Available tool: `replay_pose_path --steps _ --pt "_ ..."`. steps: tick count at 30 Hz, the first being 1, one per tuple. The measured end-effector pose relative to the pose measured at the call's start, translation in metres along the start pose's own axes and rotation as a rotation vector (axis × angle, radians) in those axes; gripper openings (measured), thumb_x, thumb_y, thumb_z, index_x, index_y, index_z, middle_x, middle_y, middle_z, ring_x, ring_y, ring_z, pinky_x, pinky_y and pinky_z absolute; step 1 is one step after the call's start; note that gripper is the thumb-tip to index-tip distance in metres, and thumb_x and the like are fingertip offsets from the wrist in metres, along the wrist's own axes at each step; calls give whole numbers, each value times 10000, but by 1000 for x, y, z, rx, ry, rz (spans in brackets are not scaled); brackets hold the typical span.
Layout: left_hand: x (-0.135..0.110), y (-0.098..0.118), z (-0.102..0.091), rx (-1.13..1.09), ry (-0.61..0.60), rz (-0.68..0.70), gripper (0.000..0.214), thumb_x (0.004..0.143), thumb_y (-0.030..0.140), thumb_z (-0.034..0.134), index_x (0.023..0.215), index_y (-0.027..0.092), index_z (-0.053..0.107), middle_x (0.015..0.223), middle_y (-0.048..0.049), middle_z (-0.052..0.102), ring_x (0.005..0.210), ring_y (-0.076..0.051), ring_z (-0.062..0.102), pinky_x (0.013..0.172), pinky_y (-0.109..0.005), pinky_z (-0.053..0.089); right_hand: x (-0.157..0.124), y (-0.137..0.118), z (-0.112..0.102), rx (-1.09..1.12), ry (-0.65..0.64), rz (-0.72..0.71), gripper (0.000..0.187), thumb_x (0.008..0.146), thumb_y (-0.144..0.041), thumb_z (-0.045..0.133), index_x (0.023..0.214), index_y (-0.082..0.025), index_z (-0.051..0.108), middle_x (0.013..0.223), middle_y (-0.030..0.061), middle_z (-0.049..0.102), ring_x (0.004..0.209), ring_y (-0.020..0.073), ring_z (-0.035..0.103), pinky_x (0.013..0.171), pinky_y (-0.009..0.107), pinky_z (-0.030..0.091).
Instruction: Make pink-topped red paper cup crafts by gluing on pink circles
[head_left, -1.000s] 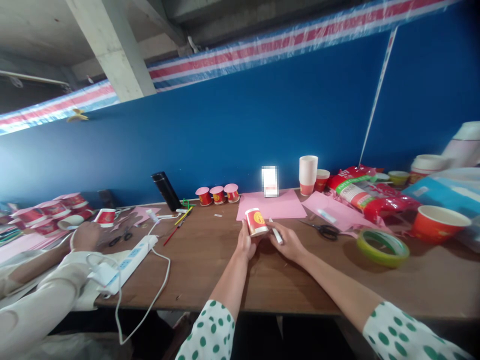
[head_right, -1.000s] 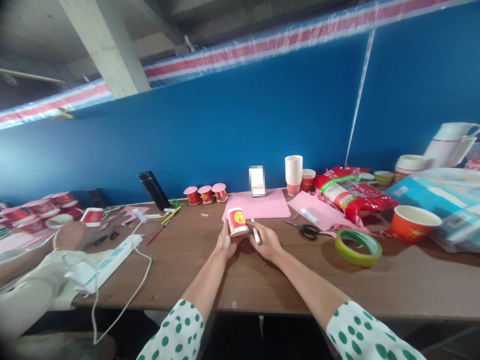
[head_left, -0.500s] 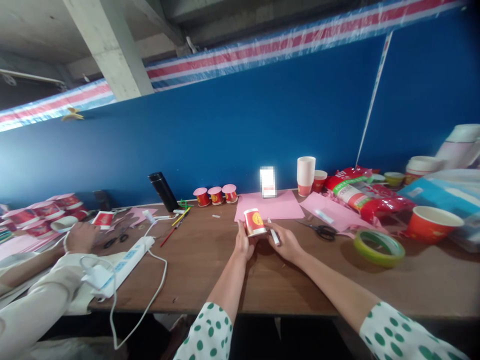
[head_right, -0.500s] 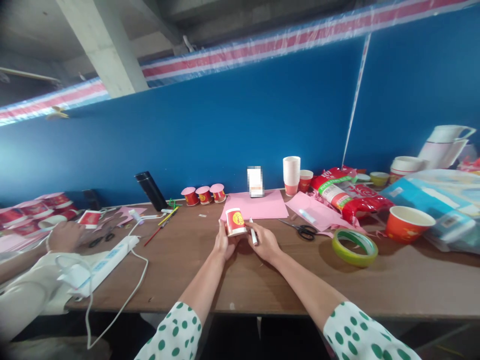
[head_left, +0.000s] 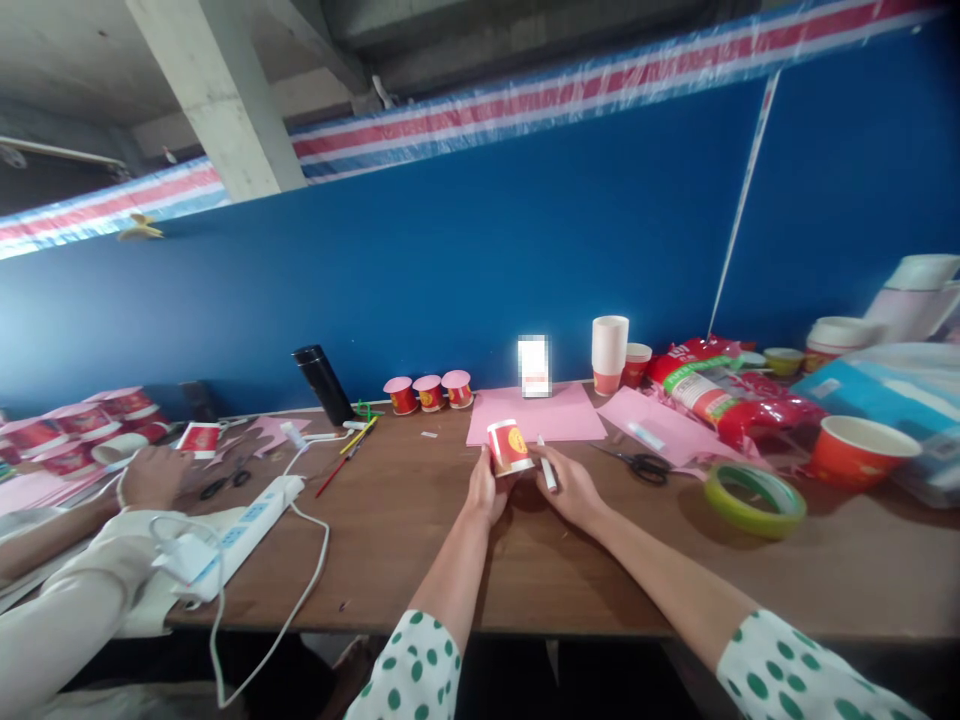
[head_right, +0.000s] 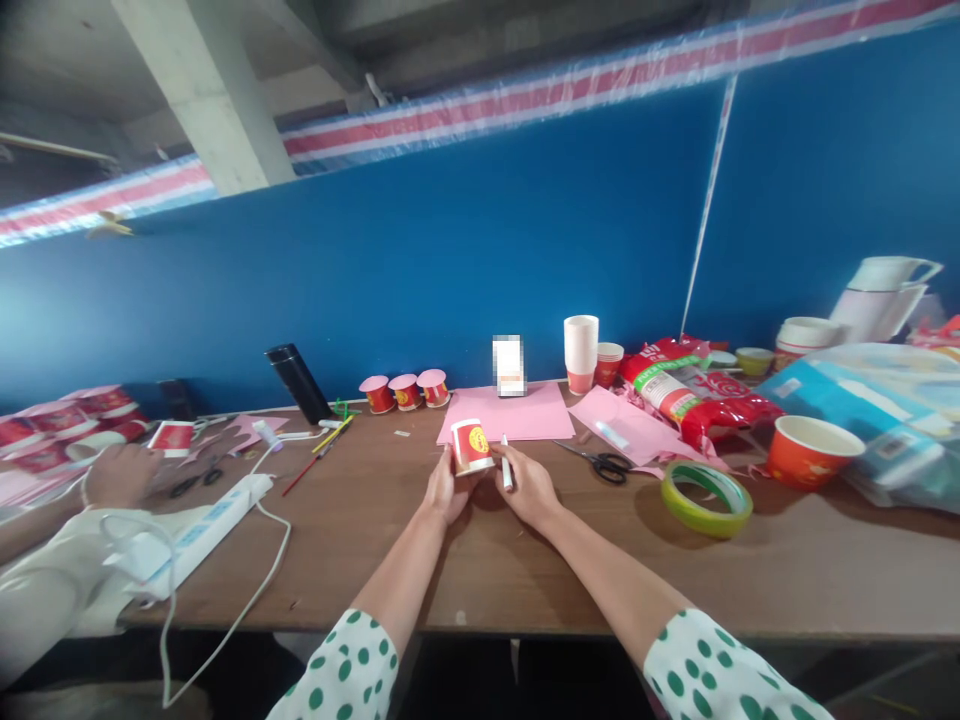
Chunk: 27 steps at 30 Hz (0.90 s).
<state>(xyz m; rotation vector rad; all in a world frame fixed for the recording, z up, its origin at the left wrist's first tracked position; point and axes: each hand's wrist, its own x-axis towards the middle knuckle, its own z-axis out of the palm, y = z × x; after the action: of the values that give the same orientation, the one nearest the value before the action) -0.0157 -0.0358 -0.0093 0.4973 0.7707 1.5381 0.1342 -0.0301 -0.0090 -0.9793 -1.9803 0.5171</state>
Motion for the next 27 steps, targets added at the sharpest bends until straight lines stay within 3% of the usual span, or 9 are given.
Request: replay_pose_path --steps 14,27 --pt "0 -1 -3 -6 -94 4 331 837 386 487 956 111 628 882 -94 695 772 -189 646 797 -327 501 0 3 0 -19 -3 -3 442 744 -137 455 1167 -219 557 1012 48 666 882 198 629 770 294 492" --pt "3 -3 -6 36 -139 -4 507 807 507 499 1028 65 612 931 -140 687 823 -219 652 830 -356 490 0 2 1 -14 -17 0 425 741 -135 452 1141 -219 571 1002 47 669 868 196 633 759 283 488"
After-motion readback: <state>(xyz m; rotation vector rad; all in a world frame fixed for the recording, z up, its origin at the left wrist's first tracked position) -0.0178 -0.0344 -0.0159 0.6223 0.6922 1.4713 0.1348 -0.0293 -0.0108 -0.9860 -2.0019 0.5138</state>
